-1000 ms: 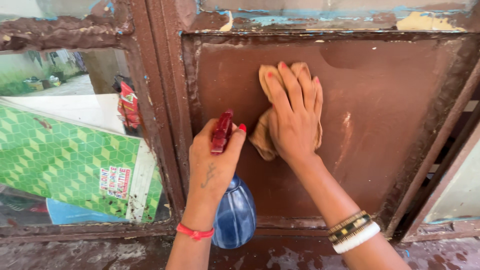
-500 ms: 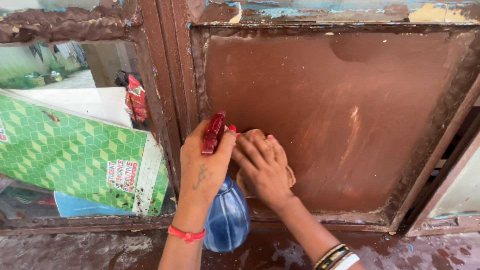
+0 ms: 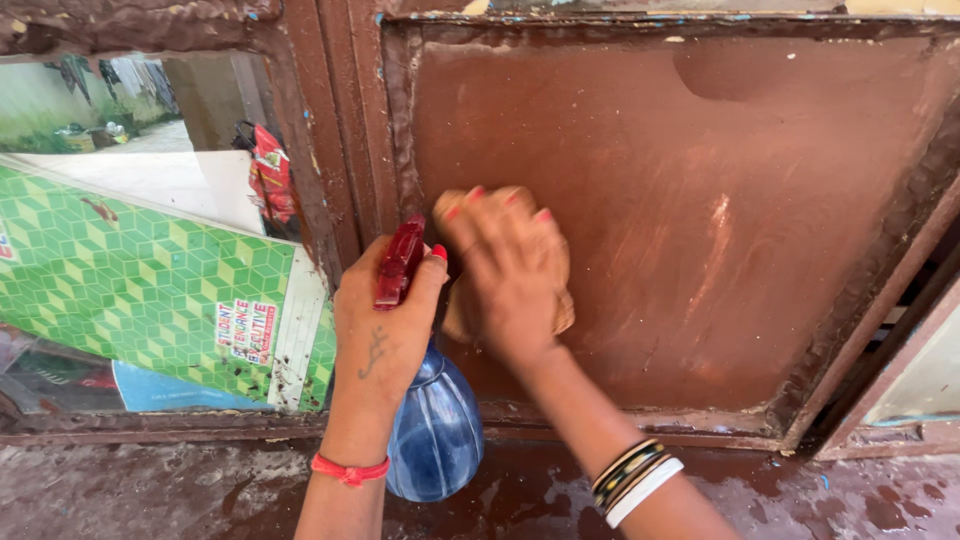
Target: The person sprays a liquid cleaner from a blue bottle onto glass window panes and the wooden frame, then wipes the surfaces with a brown cloth.
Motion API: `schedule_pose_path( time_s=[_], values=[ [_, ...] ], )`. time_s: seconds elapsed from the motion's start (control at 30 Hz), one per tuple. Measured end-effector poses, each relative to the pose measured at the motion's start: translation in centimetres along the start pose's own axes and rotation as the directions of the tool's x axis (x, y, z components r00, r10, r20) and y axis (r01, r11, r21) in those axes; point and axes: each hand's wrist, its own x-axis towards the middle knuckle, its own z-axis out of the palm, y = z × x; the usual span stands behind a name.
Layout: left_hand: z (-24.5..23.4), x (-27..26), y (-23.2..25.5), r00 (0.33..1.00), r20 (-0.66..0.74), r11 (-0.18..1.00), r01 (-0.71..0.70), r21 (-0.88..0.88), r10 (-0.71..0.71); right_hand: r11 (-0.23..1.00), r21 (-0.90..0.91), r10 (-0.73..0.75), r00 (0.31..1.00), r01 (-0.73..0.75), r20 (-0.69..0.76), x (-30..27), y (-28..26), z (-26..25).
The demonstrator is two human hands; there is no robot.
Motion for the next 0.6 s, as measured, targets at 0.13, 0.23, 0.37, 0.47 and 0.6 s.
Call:
schedule_pose_path(
  time_s=[0.13,0.23,0.37,0.47,0.6],
  values=[
    [0.2,-0.4,0.0,1.0,-0.013,1.0,-0.003,0.028,0.003,0.992,0.075,-0.106,0.989,0.098,0.106,-4.6,-1.6,1.5],
    [0.3,-0.9,0.1,1.0,-0.002,1.0,0.015,0.02,-0.015,0.982,0.002,-0.187,0.972,0.189,0.139,-7.5,-0.3,0.8],
    [-0.6,-1.2,0.2,1.0,0.009,0.999,0.026,-0.023,-0.025,0.986,-0.099,-0.122,0.985,0.134,0.12,-8.0,2.8,-1.5],
    [-1.6,-1.3,0.4,0.995,-0.003,0.994,0.1,0.042,-0.1,0.998,-0.062,-0.017,0.999,0.019,0.031,-5.5,4.1,-2.0],
    [-2.0,-1.6,0.5,0.995,-0.041,0.983,0.094,0.156,-0.089,0.993,-0.08,0.075,0.994,-0.081,-0.073,-2.2,3.2,-1.0]
  ],
)
